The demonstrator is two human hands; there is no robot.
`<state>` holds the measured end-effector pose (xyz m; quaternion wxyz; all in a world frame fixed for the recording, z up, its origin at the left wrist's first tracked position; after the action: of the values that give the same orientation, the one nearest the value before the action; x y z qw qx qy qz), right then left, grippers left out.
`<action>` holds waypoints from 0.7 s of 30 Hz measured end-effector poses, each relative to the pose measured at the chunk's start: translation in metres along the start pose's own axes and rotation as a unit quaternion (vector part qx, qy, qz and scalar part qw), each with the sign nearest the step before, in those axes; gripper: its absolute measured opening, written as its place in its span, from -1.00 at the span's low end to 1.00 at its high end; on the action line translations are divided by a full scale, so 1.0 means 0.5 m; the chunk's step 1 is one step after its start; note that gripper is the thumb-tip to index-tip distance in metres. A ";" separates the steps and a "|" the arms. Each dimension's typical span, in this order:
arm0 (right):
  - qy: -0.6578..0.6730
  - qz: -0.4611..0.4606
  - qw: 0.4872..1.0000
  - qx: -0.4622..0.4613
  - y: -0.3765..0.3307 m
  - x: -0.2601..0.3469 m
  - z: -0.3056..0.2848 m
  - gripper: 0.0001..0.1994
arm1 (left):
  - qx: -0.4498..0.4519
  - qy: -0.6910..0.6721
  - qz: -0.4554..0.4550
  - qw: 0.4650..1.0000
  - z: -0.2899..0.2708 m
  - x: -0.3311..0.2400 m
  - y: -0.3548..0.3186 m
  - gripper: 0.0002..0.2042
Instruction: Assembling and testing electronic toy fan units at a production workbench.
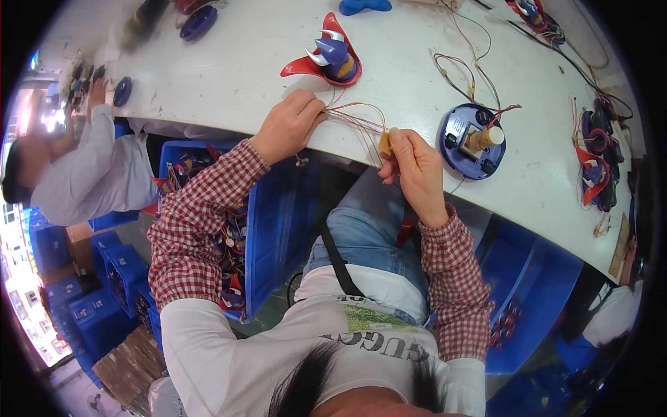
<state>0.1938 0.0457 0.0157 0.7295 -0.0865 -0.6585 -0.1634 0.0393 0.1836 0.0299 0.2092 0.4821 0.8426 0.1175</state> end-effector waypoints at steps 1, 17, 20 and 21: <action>0.002 0.007 1.000 0.001 0.002 -0.001 0.000 -0.75 | 0.002 -0.004 -0.006 1.000 0.002 0.002 0.000 -0.91; -0.003 0.001 1.000 0.018 0.000 0.002 0.001 -0.78 | -0.019 -0.036 -0.056 0.998 0.006 0.005 -0.015 -0.89; -0.005 -0.001 1.000 0.018 0.001 -0.001 0.000 -0.78 | -0.025 -0.034 -0.057 0.997 0.005 0.004 -0.013 -0.89; -0.004 -0.001 1.000 0.017 0.001 0.000 0.000 -0.78 | -0.023 -0.033 -0.058 0.997 0.004 0.004 -0.012 -0.89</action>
<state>0.1937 0.0462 0.0155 0.7279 -0.0746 -0.6643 -0.1527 0.0349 0.1821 0.0251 0.2547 0.4306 0.8590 0.1086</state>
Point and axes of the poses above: each hand's wrist, its own y-axis towards the middle knuckle, its own z-axis out of the palm, x = y × z, the point moved 5 cm from there along y, towards the middle knuckle, and after that the axes turned 14 degrees about -z, right-handed, at the moved point
